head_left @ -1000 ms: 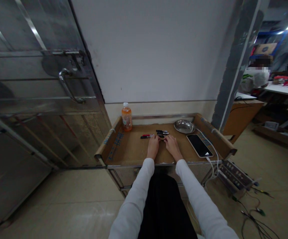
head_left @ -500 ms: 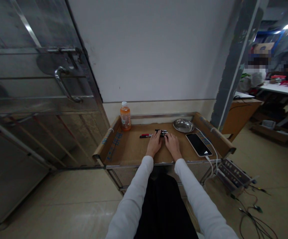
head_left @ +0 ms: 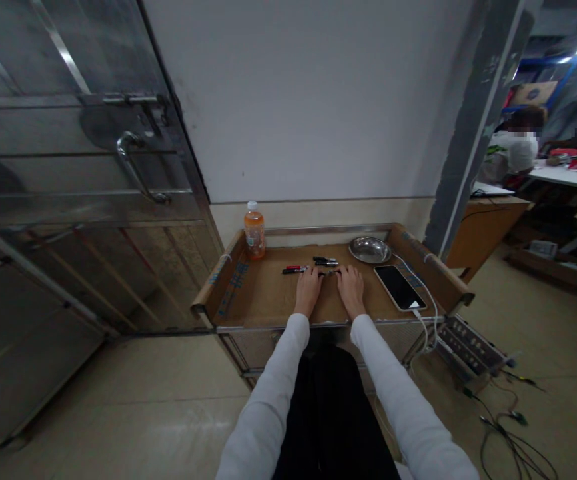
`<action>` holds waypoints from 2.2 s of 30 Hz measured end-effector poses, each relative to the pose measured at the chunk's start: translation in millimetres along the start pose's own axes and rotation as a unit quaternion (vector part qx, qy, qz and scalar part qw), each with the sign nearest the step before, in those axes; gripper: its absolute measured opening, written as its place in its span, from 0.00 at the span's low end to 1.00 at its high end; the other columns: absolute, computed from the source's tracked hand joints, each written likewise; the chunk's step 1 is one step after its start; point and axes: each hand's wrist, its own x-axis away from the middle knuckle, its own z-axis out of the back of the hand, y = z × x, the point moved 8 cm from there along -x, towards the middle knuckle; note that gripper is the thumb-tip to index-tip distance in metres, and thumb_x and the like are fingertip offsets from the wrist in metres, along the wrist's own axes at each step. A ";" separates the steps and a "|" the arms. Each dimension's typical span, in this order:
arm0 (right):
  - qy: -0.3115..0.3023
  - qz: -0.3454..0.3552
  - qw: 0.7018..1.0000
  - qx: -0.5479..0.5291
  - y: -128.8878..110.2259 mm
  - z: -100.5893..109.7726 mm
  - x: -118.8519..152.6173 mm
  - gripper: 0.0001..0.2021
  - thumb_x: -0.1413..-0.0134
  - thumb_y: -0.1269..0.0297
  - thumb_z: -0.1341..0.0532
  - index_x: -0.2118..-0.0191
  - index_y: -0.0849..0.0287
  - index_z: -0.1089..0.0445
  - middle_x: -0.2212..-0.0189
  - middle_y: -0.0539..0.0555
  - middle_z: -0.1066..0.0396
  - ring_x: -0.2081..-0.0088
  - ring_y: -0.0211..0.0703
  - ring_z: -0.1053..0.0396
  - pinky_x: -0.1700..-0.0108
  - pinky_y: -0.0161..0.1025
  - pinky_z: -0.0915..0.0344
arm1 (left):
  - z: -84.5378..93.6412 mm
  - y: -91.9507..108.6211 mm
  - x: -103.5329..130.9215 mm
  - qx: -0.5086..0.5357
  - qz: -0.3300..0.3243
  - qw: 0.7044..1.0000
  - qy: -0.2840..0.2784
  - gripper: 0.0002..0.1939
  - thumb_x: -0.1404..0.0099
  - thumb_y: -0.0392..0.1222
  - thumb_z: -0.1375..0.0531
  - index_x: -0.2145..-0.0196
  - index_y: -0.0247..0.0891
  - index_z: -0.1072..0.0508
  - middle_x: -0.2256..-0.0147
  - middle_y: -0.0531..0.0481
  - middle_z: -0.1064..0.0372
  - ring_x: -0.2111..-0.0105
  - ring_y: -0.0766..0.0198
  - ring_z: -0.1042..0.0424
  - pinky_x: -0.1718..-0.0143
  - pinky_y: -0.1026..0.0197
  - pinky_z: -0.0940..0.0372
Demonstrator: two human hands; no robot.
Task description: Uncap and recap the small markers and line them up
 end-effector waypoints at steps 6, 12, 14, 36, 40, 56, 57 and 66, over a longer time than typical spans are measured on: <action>0.006 -0.012 1.000 -0.020 2.7 1.6 -2.5 0.12 0.38 0.67 0.49 0.56 0.59 0.30 0.60 0.60 0.30 0.57 0.47 0.35 0.55 0.41 0.43 | 4.2 1.8 -0.5 0.018 -0.009 1.000 0.006 0.09 0.33 0.36 0.46 0.56 0.35 0.33 0.57 0.43 0.31 0.54 0.57 0.32 0.52 0.57 0.39; -0.013 0.123 0.980 -0.155 -24.4 9.2 -1.2 0.23 0.41 0.71 0.53 0.40 0.55 0.42 0.49 0.55 0.31 0.53 0.43 0.32 0.51 0.39 0.39 | 11.4 3.5 -0.7 0.076 -0.014 0.997 0.024 0.10 0.32 0.36 0.48 0.53 0.36 0.35 0.56 0.44 0.30 0.55 0.60 0.31 0.52 0.58 0.39; -0.026 0.159 0.970 -0.183 -33.1 11.6 1.4 0.29 0.43 0.72 0.52 0.36 0.53 0.51 0.44 0.53 0.36 0.49 0.42 0.34 0.48 0.39 0.38 | 15.7 2.6 -0.2 0.091 0.002 0.995 0.038 0.14 0.32 0.36 0.49 0.49 0.36 0.38 0.53 0.43 0.31 0.55 0.61 0.31 0.53 0.60 0.38; -0.036 0.033 0.998 -0.048 -7.2 -30.2 -4.4 0.23 0.40 0.61 0.50 0.41 0.62 0.42 0.39 0.61 0.44 0.39 0.51 0.47 0.42 0.47 0.48 | 28.3 -24.8 9.7 -0.078 0.203 0.974 0.061 0.18 0.35 0.26 0.61 0.56 0.25 0.35 0.56 0.30 0.37 0.53 0.50 0.36 0.53 0.50 0.40; -0.031 0.030 0.998 -0.054 -6.7 -27.5 -5.3 0.21 0.41 0.62 0.49 0.44 0.64 0.39 0.42 0.63 0.39 0.43 0.51 0.44 0.44 0.45 0.47 | 27.7 -26.7 8.4 -0.076 0.198 0.975 0.071 0.20 0.35 0.25 0.63 0.55 0.24 0.35 0.56 0.30 0.37 0.52 0.50 0.37 0.52 0.48 0.40; -0.021 0.054 0.998 -0.018 -13.2 -14.9 -7.0 0.09 0.41 0.67 0.47 0.58 0.60 0.33 0.58 0.60 0.35 0.55 0.48 0.40 0.54 0.42 0.44 | -8.2 3.6 -9.3 0.001 -0.003 1.000 0.005 0.11 0.31 0.35 0.55 0.58 0.34 0.34 0.58 0.39 0.34 0.55 0.57 0.33 0.53 0.56 0.36; -0.021 0.055 0.998 -0.017 -13.1 -15.1 -7.1 0.09 0.41 0.68 0.47 0.58 0.60 0.33 0.59 0.60 0.35 0.55 0.48 0.40 0.54 0.42 0.44 | -5.4 2.0 -7.9 0.002 0.008 1.000 0.005 0.11 0.31 0.34 0.55 0.58 0.33 0.34 0.58 0.39 0.34 0.56 0.57 0.33 0.53 0.56 0.36; -0.015 0.058 0.998 -0.001 -14.5 -17.3 -5.7 0.10 0.39 0.70 0.51 0.57 0.62 0.34 0.59 0.60 0.33 0.55 0.48 0.39 0.54 0.42 0.45 | 11.6 1.7 18.4 0.031 -0.016 0.999 -0.029 0.09 0.37 0.32 0.48 0.59 0.36 0.32 0.57 0.42 0.33 0.53 0.55 0.34 0.50 0.54 0.39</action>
